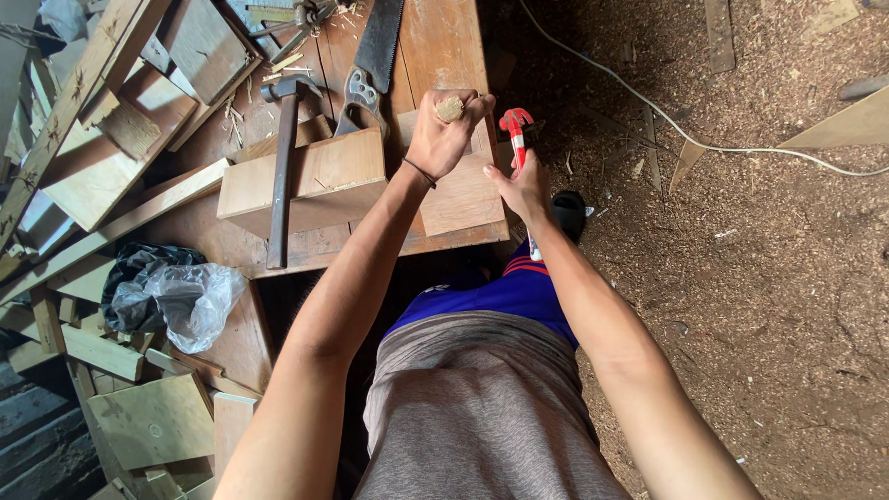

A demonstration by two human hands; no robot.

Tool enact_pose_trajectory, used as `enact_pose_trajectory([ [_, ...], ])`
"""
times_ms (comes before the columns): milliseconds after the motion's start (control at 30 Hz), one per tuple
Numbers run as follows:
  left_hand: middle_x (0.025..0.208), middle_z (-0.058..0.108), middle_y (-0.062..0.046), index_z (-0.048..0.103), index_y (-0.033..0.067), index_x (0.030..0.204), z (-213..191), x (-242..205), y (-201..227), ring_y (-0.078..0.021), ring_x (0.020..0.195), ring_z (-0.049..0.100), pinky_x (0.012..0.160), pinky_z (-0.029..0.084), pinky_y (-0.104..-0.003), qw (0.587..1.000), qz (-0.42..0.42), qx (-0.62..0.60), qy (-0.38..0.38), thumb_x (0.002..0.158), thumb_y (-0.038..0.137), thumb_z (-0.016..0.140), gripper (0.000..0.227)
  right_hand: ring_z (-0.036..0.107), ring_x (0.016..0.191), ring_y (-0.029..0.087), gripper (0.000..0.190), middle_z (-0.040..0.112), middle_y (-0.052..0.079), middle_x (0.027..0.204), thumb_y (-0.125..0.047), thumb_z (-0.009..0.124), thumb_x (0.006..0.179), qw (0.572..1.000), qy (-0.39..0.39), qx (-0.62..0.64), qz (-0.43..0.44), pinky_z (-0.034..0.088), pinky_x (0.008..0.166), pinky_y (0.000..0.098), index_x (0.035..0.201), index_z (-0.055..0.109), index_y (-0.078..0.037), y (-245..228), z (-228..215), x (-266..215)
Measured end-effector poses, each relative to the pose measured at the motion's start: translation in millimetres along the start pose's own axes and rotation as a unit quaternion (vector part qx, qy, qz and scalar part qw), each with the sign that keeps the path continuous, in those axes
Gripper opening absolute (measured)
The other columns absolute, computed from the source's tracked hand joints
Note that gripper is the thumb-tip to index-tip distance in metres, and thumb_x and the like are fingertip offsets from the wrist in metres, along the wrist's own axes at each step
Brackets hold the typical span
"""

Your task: The person uses a hammer and chisel to carve a rectangular recess into a small wooden block on a workbench. They repeatedly strike the chisel, reposition it, and clear wood shavings to deepen the cut.

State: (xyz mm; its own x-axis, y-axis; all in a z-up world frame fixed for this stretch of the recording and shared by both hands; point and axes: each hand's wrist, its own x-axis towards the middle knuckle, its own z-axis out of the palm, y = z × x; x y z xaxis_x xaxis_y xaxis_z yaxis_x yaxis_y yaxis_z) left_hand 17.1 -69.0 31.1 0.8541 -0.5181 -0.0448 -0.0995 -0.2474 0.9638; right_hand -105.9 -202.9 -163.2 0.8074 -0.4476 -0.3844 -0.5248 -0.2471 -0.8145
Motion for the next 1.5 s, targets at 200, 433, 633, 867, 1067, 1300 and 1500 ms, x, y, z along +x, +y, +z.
enact_pose_trajectory([
  [200,0.055,0.035,0.001,0.040,0.0048,0.060,-5,3,-1,-0.0070,0.055,0.030,0.049,0.032,-0.032,0.999,-0.008,-0.011,-0.031,0.100,0.019,0.065,0.049,0.055,0.063,0.014,0.060,0.050,0.002,0.081,-0.043,0.092,0.077,0.999,-0.003,0.016,-0.028,0.053,0.053,0.0277,0.099,0.047,-0.010,25,6,13],
  [433,0.056,0.036,0.002,0.040,0.0066,0.061,-8,3,1,-0.0067,0.057,0.031,0.050,0.032,-0.031,0.999,0.007,-0.030,-0.030,0.104,0.017,0.062,0.049,0.052,0.069,0.014,0.066,0.046,0.005,0.090,-0.041,0.095,0.075,0.997,0.005,0.022,-0.070,0.055,0.054,0.0290,0.104,0.045,-0.009,39,14,24],
  [633,0.055,0.033,0.002,0.036,0.0059,0.060,-5,5,-2,-0.0074,0.055,0.028,0.049,0.031,-0.031,0.999,0.003,-0.031,-0.027,0.103,0.017,0.062,0.051,0.055,0.057,0.012,0.061,0.053,0.001,0.076,-0.049,0.090,0.074,0.999,-0.022,-0.027,0.004,0.051,0.052,0.0277,0.098,0.047,-0.013,27,6,19],
  [867,0.056,0.031,0.000,0.034,0.0052,0.062,2,4,-8,-0.0085,0.057,0.026,0.049,0.028,-0.033,0.999,0.026,-0.029,-0.022,0.103,0.016,0.063,0.051,0.055,0.055,0.014,0.060,0.055,0.000,0.072,-0.051,0.090,0.075,0.996,-0.020,-0.086,0.007,0.048,0.050,0.0306,0.096,0.049,-0.013,4,-7,10],
  [1067,0.059,0.031,0.000,0.031,0.0053,0.065,1,6,-13,-0.0075,0.060,0.027,0.053,0.034,-0.032,0.995,0.065,-0.076,-0.030,0.106,0.014,0.058,0.050,0.055,0.054,0.015,0.060,0.057,0.000,0.070,-0.051,0.090,0.072,0.989,-0.032,-0.143,0.022,0.046,0.048,0.0342,0.096,0.050,-0.014,0,-8,18],
  [1300,0.054,0.033,0.001,0.035,0.0063,0.060,1,1,-7,-0.0070,0.054,0.029,0.048,0.029,-0.031,0.998,0.041,-0.046,-0.019,0.102,0.017,0.061,0.051,0.043,0.049,0.010,0.054,0.045,-0.003,0.066,-0.060,0.075,0.086,0.994,-0.017,-0.102,-0.043,0.039,0.042,0.0290,0.089,0.049,-0.013,-30,-21,21],
  [1500,0.055,0.032,0.002,0.038,0.0064,0.061,0,5,-10,-0.0071,0.055,0.030,0.048,0.027,-0.033,0.997,0.055,-0.057,-0.010,0.102,0.019,0.063,0.049,0.032,0.045,0.011,0.035,0.036,-0.002,0.060,-0.035,0.040,0.112,0.993,-0.037,-0.022,-0.113,0.026,0.037,0.0314,0.087,0.048,-0.011,-133,-93,-6],
])
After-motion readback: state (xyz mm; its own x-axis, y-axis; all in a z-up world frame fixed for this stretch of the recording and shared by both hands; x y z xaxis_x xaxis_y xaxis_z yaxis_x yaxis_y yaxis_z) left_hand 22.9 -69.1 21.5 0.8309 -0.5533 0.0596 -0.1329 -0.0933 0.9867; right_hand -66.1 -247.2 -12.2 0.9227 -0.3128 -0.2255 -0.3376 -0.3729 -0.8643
